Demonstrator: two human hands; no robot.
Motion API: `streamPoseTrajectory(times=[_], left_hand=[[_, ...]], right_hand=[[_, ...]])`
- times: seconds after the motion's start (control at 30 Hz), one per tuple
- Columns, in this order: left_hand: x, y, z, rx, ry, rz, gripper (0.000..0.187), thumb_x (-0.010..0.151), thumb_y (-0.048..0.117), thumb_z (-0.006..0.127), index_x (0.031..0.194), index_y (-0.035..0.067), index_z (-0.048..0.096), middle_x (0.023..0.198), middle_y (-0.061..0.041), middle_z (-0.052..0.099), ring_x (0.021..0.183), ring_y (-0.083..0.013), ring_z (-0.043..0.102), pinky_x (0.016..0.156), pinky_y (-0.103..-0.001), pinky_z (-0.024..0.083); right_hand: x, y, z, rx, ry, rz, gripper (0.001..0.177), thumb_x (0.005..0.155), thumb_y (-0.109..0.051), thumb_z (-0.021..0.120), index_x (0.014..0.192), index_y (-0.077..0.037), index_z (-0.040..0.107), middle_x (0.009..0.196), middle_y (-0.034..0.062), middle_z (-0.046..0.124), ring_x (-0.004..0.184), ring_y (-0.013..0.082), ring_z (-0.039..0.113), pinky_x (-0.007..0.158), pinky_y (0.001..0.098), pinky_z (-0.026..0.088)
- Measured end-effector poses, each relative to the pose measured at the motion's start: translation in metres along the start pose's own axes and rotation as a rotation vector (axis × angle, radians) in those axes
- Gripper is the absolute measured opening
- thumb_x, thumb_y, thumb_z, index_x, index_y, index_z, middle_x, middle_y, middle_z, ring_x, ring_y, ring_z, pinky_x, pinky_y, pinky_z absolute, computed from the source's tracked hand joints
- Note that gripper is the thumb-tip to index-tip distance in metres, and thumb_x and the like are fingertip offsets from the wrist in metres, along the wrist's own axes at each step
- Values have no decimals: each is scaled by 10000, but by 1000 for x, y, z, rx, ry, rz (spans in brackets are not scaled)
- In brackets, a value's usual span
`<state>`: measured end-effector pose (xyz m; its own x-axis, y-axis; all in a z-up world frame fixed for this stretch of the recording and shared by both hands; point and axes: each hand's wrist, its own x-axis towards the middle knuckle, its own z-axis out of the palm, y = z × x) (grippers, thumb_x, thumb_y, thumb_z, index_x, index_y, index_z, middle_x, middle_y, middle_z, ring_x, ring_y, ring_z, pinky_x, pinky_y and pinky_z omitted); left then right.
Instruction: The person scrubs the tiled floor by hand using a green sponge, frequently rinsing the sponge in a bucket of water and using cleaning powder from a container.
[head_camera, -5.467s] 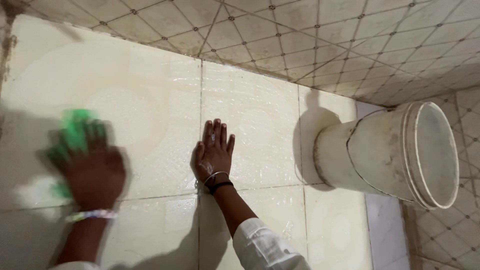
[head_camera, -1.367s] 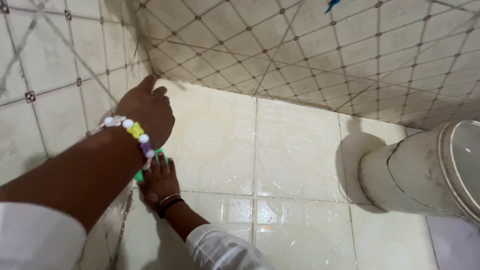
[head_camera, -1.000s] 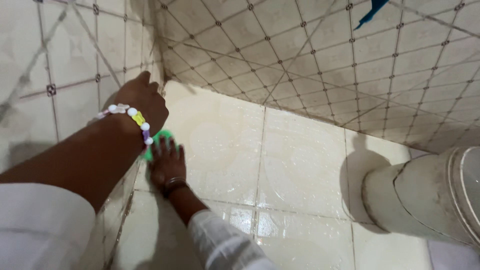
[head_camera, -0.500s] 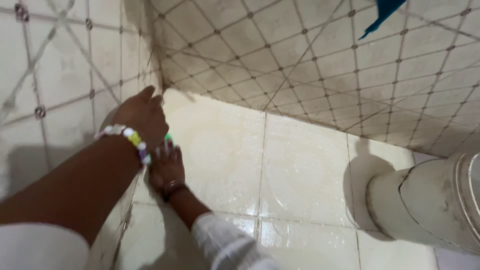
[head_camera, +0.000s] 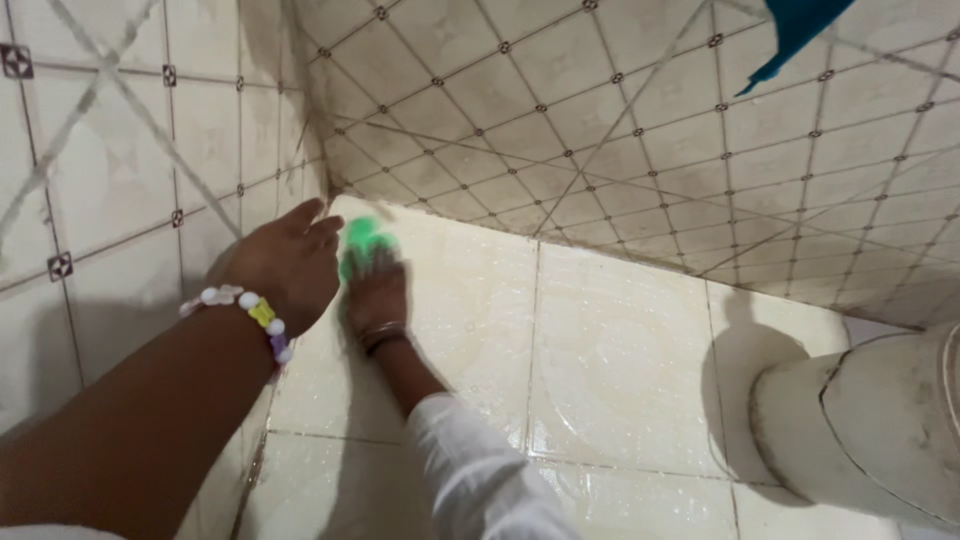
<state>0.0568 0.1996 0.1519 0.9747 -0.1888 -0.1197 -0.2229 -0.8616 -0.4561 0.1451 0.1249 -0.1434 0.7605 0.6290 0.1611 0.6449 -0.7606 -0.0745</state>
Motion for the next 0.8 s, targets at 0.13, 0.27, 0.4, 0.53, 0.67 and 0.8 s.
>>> streamPoseTrajectory(times=[0.13,0.27,0.4,0.53,0.67,0.8], left_hand=[[-4,0,-6,166,-326,195,350,1008,249,537,1286,89,677,1541,-90,482,1508,-228,285,1250,-425,152],[5,15,-2,99,-269,163,414,954,266,568,1329,115,656,1581,-56,449,1523,-257,267,1203,-396,163],[8,14,-1,93,-320,231,416,984,332,565,1330,116,647,1517,-42,505,1508,-230,277,1259,-424,109],[2,9,-18,55,-416,244,444,1019,421,539,1327,125,659,1495,-49,547,1521,-225,279,1271,-426,114],[-3,9,-38,185,-403,278,339,1018,315,583,1296,156,693,1553,-53,483,1529,-232,269,1266,-445,121],[-2,8,-51,209,-443,272,369,1001,341,618,1308,144,677,1575,-64,440,1528,-243,253,1261,-442,114]], right_hand=[[-1,90,-9,-67,-113,306,661,990,-352,420,1613,-166,302,1649,234,303,1521,431,249,1158,574,250],[2,77,11,-49,-99,173,694,971,-418,456,1608,-167,341,1680,176,309,1559,413,243,1165,569,274],[11,-27,9,38,249,-158,870,718,-473,503,1496,-86,464,1578,216,420,1477,425,319,1139,574,301],[10,8,-4,153,60,-71,571,957,-346,457,1468,-98,508,1567,176,471,1485,364,364,1179,527,334],[-31,203,-14,-25,268,22,624,947,-212,442,1545,-40,391,1614,218,386,1480,363,338,1196,498,313],[-128,329,-46,-63,16,638,620,968,-331,459,1540,-119,351,1573,216,308,1406,442,276,1035,580,336]])
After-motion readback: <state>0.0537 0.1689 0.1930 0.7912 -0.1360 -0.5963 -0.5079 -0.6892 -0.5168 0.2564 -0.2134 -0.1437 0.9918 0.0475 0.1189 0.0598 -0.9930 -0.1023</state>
